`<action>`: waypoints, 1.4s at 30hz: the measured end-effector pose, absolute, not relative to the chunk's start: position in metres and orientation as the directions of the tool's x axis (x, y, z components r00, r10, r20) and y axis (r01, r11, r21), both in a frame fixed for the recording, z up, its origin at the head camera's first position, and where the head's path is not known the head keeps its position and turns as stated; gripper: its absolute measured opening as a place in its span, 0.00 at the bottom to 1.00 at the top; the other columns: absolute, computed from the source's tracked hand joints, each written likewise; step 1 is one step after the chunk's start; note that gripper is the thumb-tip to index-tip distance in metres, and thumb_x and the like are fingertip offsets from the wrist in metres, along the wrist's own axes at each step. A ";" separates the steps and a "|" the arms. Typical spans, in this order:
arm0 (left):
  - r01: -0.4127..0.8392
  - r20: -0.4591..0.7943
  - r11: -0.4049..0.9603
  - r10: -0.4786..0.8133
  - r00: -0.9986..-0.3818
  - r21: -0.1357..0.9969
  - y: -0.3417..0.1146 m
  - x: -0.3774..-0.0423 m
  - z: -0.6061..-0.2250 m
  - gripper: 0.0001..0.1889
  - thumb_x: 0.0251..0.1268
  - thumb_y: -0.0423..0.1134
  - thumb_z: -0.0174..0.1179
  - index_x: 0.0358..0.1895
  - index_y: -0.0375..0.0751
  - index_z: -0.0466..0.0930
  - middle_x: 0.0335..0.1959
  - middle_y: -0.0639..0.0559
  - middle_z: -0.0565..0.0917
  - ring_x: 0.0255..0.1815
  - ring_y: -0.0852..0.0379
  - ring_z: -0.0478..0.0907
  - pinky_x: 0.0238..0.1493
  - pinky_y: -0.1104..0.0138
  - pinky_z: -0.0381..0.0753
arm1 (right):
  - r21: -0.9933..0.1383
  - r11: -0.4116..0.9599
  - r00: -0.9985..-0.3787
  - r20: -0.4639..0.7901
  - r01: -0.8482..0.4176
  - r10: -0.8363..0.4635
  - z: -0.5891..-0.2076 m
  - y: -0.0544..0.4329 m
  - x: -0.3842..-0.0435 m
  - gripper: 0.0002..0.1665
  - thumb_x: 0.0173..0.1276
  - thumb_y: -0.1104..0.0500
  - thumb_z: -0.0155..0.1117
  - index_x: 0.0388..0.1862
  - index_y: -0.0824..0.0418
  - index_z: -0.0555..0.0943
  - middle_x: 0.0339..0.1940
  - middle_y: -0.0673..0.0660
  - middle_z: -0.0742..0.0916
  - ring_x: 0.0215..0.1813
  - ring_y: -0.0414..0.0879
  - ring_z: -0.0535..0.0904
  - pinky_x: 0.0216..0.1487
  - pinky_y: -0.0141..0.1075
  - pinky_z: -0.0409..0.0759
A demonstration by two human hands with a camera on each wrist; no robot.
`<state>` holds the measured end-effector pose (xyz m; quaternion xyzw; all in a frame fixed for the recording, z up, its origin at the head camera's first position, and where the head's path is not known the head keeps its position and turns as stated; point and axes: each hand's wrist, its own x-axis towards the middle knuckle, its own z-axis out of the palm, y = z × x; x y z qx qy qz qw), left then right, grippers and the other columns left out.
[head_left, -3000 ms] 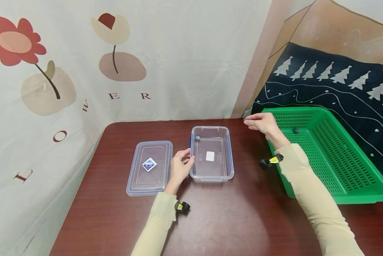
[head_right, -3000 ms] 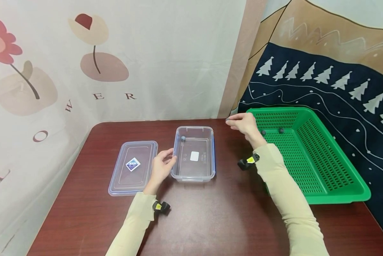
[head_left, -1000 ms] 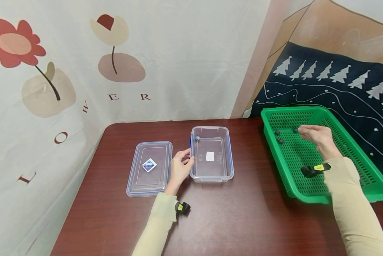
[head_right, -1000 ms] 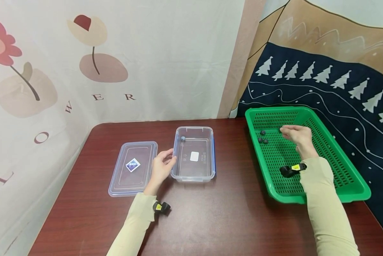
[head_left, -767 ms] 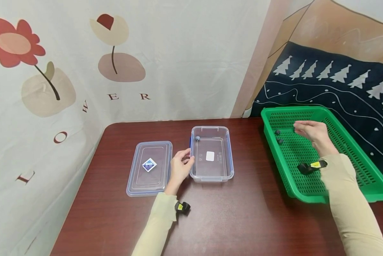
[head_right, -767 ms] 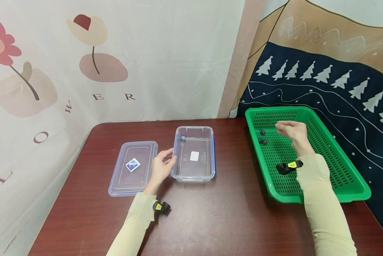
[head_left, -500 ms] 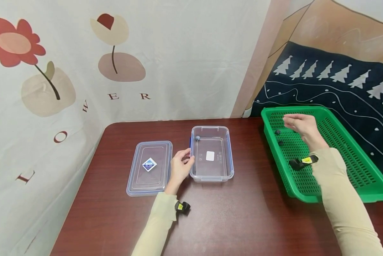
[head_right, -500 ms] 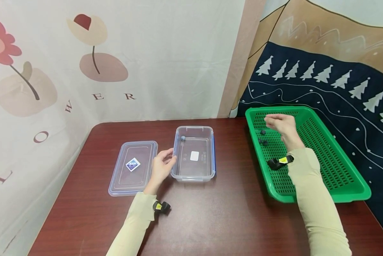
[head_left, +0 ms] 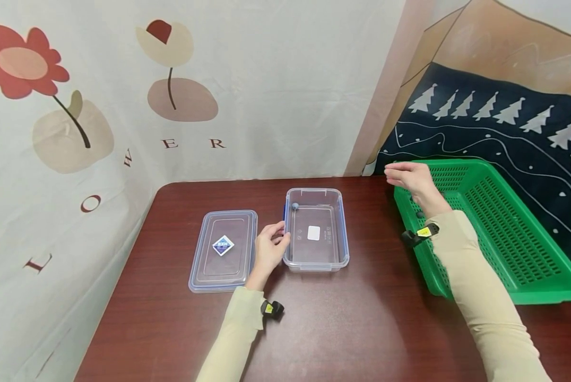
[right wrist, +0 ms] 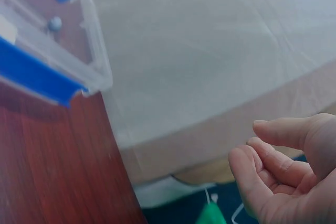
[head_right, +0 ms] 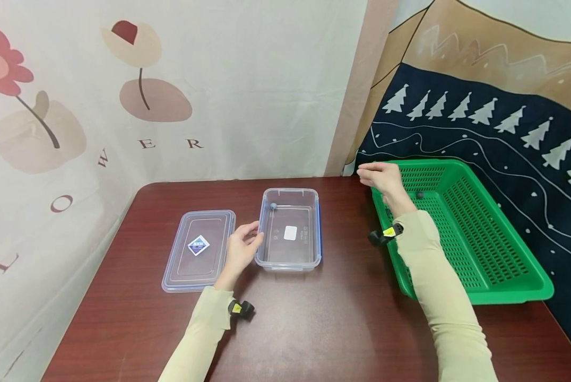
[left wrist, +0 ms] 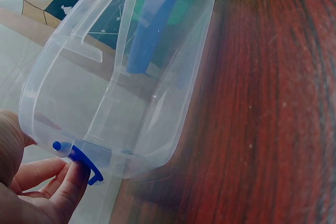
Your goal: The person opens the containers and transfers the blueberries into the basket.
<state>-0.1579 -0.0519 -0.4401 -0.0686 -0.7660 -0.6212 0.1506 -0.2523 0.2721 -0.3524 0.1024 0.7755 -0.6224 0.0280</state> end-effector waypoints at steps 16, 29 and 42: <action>0.307 0.333 0.225 -0.085 -0.939 0.925 -0.052 -0.158 -0.442 0.15 0.50 0.16 0.57 0.44 0.12 0.74 0.38 0.23 0.77 0.39 0.29 0.77 0.44 0.50 0.83 | -0.957 0.214 -0.981 -0.188 0.194 0.046 -0.363 0.206 -0.269 0.22 0.66 0.64 0.59 0.57 0.74 0.74 0.44 0.61 0.83 0.34 0.36 0.82 0.56 0.38 0.79; 0.296 0.321 0.222 -0.086 -0.943 0.929 -0.051 -0.158 -0.441 0.15 0.51 0.16 0.57 0.44 0.12 0.74 0.38 0.23 0.77 0.40 0.29 0.77 0.44 0.49 0.83 | -0.944 0.258 -0.977 -0.212 0.204 -0.007 -0.376 0.163 -0.270 0.20 0.66 0.62 0.61 0.54 0.71 0.77 0.53 0.68 0.80 0.53 0.59 0.79 0.60 0.43 0.77; 0.306 0.334 0.237 -0.089 -0.938 0.922 -0.051 -0.159 -0.442 0.15 0.50 0.16 0.57 0.44 0.12 0.75 0.38 0.24 0.77 0.39 0.29 0.78 0.43 0.49 0.83 | -0.959 0.173 -0.972 -0.231 0.223 -0.032 -0.404 0.127 -0.274 0.18 0.62 0.66 0.63 0.50 0.74 0.79 0.50 0.69 0.82 0.48 0.59 0.82 0.54 0.45 0.81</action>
